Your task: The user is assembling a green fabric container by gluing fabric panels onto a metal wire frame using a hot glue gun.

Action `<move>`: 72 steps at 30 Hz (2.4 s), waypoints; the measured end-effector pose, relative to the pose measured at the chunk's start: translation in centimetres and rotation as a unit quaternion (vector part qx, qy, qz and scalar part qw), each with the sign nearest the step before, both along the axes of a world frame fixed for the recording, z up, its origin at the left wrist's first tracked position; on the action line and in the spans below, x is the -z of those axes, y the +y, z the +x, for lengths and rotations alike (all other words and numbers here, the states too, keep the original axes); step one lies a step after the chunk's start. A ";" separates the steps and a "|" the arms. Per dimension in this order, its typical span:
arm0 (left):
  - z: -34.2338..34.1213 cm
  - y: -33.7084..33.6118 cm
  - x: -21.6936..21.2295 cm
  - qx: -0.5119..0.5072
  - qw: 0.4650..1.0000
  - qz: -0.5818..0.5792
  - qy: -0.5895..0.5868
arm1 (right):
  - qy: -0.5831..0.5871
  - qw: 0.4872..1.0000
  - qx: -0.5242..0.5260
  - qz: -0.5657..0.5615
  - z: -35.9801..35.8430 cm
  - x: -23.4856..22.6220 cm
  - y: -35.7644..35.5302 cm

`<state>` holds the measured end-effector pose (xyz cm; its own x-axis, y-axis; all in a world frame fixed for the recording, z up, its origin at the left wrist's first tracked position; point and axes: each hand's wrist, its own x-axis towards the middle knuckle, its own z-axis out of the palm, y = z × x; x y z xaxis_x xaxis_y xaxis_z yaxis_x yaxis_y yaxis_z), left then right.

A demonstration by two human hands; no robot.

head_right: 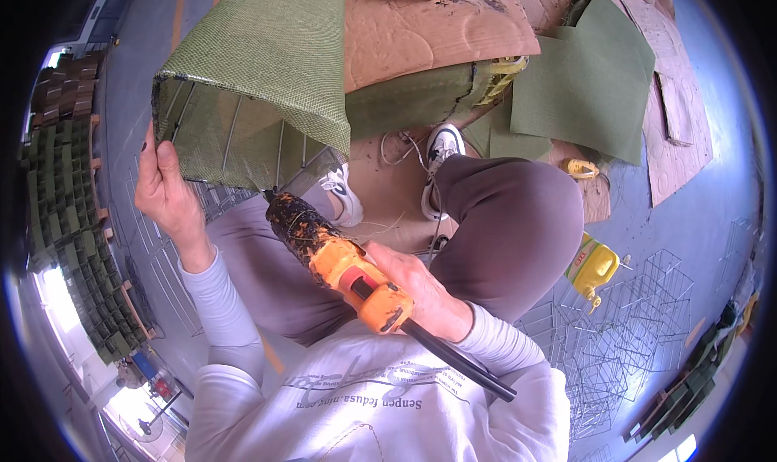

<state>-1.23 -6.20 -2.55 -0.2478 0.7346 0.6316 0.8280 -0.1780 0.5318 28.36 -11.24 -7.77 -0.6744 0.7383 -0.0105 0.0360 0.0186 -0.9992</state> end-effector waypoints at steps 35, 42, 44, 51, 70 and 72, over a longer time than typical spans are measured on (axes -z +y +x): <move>1.7 0.2 -1.8 0.001 0.998 -0.049 -0.048 | -0.028 0.996 0.015 0.087 0.9 -0.4 -1.0; 1.3 0.6 -1.6 -0.001 1.000 -0.020 -0.011 | -0.111 0.977 0.024 0.179 1.5 -0.6 -1.6; 1.7 1.0 -1.6 0.023 0.999 -0.021 -0.040 | -0.143 0.962 0.019 0.234 1.8 0.0 -1.7; 2.7 1.8 -2.1 0.044 0.999 0.027 0.010 | -0.105 0.984 0.035 0.136 2.1 -0.5 -1.6; 4.0 3.1 -3.5 0.070 0.997 0.008 -0.008 | -0.064 0.986 0.154 -0.014 3.2 -1.2 -1.8; 3.9 3.5 -3.3 0.074 0.997 0.025 -0.001 | -0.064 0.987 0.142 0.048 3.2 -1.3 -1.4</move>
<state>2.70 -2.66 0.71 -0.1396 0.7304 0.6686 0.7898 -0.3251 0.5202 31.59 -12.60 -6.50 -0.4383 0.8988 -0.0032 0.1792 0.0838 -0.9802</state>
